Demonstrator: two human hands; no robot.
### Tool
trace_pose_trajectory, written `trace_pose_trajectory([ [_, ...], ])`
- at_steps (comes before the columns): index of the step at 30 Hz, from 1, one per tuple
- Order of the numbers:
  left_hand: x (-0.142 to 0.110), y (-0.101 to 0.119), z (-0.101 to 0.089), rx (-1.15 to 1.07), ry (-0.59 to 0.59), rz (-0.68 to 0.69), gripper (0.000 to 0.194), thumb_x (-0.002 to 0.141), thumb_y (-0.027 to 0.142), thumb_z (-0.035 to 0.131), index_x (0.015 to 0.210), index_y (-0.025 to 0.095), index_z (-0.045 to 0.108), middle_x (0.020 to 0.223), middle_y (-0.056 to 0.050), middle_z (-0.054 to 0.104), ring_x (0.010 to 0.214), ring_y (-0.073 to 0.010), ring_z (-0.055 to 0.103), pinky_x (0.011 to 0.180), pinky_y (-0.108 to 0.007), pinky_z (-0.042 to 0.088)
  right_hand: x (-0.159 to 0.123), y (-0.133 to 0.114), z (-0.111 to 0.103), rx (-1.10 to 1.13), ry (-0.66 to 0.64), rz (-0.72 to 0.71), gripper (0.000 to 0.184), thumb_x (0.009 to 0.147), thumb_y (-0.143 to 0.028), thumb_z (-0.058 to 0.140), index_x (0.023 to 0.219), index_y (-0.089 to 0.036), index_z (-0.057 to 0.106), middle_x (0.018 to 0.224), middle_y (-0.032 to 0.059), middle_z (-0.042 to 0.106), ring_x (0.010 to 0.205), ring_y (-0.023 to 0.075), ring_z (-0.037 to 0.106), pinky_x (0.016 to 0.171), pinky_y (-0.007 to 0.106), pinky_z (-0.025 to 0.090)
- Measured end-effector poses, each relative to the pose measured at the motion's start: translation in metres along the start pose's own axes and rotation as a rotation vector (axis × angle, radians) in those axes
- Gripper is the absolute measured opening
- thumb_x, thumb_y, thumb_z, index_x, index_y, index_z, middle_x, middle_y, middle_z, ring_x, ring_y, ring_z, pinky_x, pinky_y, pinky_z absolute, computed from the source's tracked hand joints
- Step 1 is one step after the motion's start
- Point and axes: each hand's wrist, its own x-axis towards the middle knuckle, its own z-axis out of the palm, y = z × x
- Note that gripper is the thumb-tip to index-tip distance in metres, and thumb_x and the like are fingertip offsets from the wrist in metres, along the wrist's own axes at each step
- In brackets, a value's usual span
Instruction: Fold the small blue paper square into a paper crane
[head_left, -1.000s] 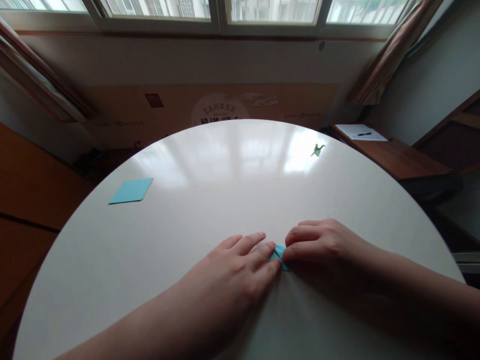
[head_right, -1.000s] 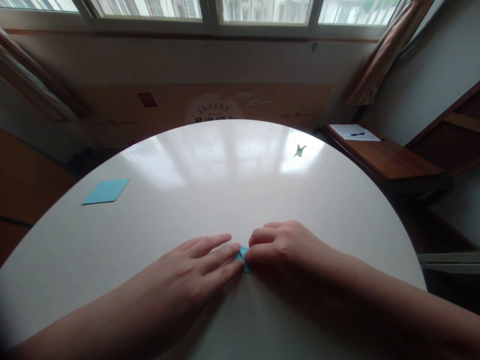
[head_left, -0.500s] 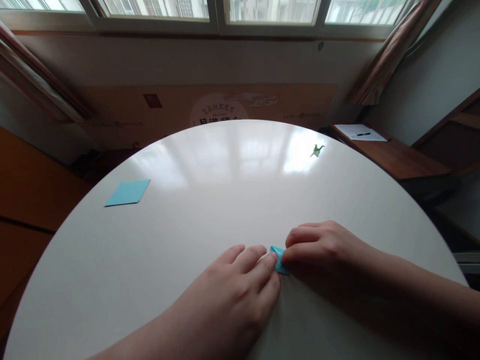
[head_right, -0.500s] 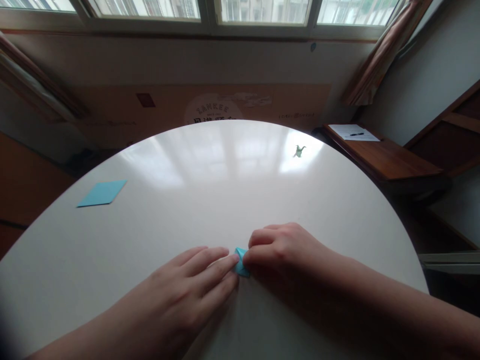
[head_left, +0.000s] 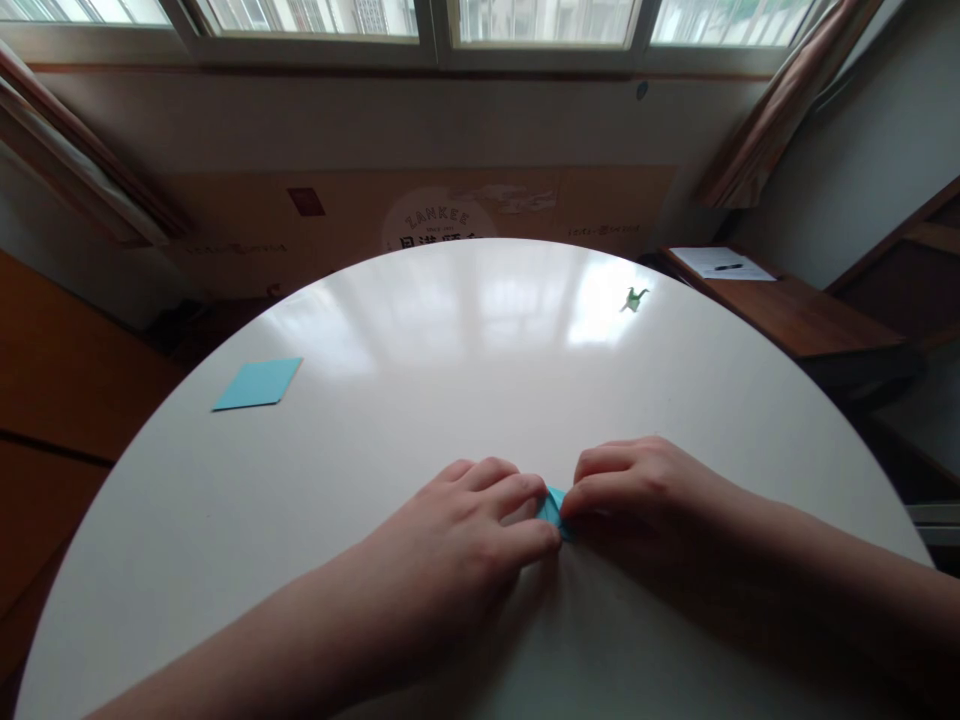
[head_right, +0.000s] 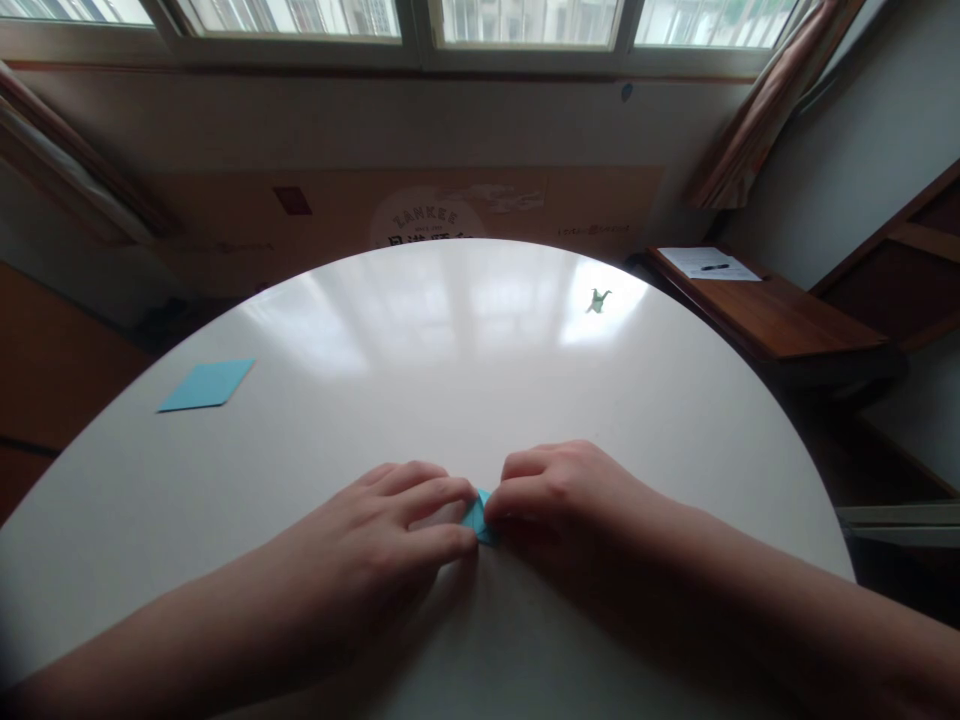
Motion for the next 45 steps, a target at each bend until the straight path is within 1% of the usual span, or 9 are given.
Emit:
trace_pose_trajectory([
  [3,0.0,0.0002,-0.0004,0.015,0.003,-0.001,0.022,0.096,0.011,0.051,0.109,0.024,0.064,0.115,-0.003,0.065,0.108,-0.0224,0.055,0.096,-0.038,0.043,0.0003,-0.0003,-0.0002,-0.002,-0.016,0.011,0.011,0.092,-0.021,0.062,0.088,-0.021,0.072,0.079,-0.0004,0.065,0.065,0.0082,0.056,0.06,0.02,0.037],
  [7,-0.0018,0.0005,0.0018,0.057,0.0,0.015,0.022,0.095,0.011,0.05,0.109,0.022,0.063,0.123,-0.004,0.063,0.113,-0.0244,0.054,0.1,-0.041,0.044,0.0022,0.0005,-0.0001,0.001,-0.044,0.035,0.015,0.094,-0.024,0.06,0.086,-0.02,0.072,0.079,0.0003,0.064,0.065,0.0082,0.056,0.06,0.02,0.037],
  [12,-0.0041,0.0009,0.006,0.151,0.005,0.057,0.029,0.097,0.012,0.044,0.12,0.017,0.061,0.137,-0.009,0.06,0.126,-0.0297,0.05,0.102,-0.046,0.044,0.0051,0.0005,-0.0006,0.009,-0.033,0.044,0.017,0.096,-0.023,0.057,0.088,-0.02,0.072,0.077,0.0005,0.062,0.065,0.008,0.055,0.061,0.019,0.037],
  [18,-0.0055,0.0008,0.0071,0.146,-0.001,0.035,0.03,0.099,0.014,0.043,0.122,0.02,0.061,0.14,-0.007,0.06,0.132,-0.0282,0.049,0.106,-0.045,0.042,0.006,0.0001,-0.0002,0.004,-0.022,0.029,0.015,0.095,-0.022,0.058,0.085,-0.019,0.069,0.077,0.0008,0.063,0.065,0.0087,0.055,0.061,0.019,0.037],
  [24,-0.0052,0.001,0.0062,0.081,0.014,0.002,0.032,0.096,0.011,0.049,0.121,0.025,0.062,0.132,-0.002,0.064,0.127,-0.0255,0.051,0.105,-0.044,0.043,0.0021,0.0013,0.0003,-0.002,-0.037,0.037,0.012,0.092,-0.017,0.06,0.084,-0.019,0.068,0.078,0.0002,0.063,0.065,0.008,0.054,0.061,0.019,0.036],
  [31,-0.0021,0.001,0.0042,0.04,0.002,-0.013,0.027,0.093,0.009,0.051,0.111,0.026,0.063,0.131,-0.001,0.064,0.12,-0.0246,0.055,0.103,-0.043,0.045,0.0008,-0.0007,-0.0038,0.0,-0.06,0.059,0.016,0.091,-0.013,0.058,0.079,-0.017,0.068,0.077,0.0003,0.06,0.063,0.0073,0.051,0.059,0.02,0.034],
  [35,-0.0011,0.0018,0.0037,0.037,0.003,-0.021,0.025,0.093,0.01,0.052,0.11,0.026,0.063,0.128,-0.001,0.064,0.117,-0.0243,0.056,0.103,-0.043,0.045,0.0017,-0.0013,-0.0054,0.005,-0.087,0.055,0.016,0.09,-0.011,0.058,0.078,-0.017,0.067,0.075,0.0,0.058,0.063,0.0076,0.049,0.059,0.02,0.033],
  [39,-0.0006,0.0026,0.0023,0.027,-0.006,-0.026,0.025,0.092,0.009,0.053,0.108,0.025,0.064,0.121,-0.002,0.065,0.112,-0.0241,0.057,0.1,-0.042,0.046,0.0003,0.0002,-0.0042,-0.015,-0.073,0.062,0.014,0.089,-0.011,0.06,0.078,-0.017,0.066,0.075,-0.0005,0.057,0.063,0.0078,0.048,0.059,0.02,0.032],
  [45,0.0002,0.0035,-0.001,0.067,-0.001,-0.005,0.022,0.094,0.011,0.053,0.107,0.023,0.065,0.113,-0.006,0.066,0.104,-0.024,0.058,0.093,-0.04,0.05,0.0001,0.0011,-0.0044,-0.003,-0.088,0.063,0.012,0.09,-0.012,0.06,0.084,-0.018,0.068,0.078,-0.0005,0.058,0.066,0.0082,0.049,0.06,0.021,0.034],
])
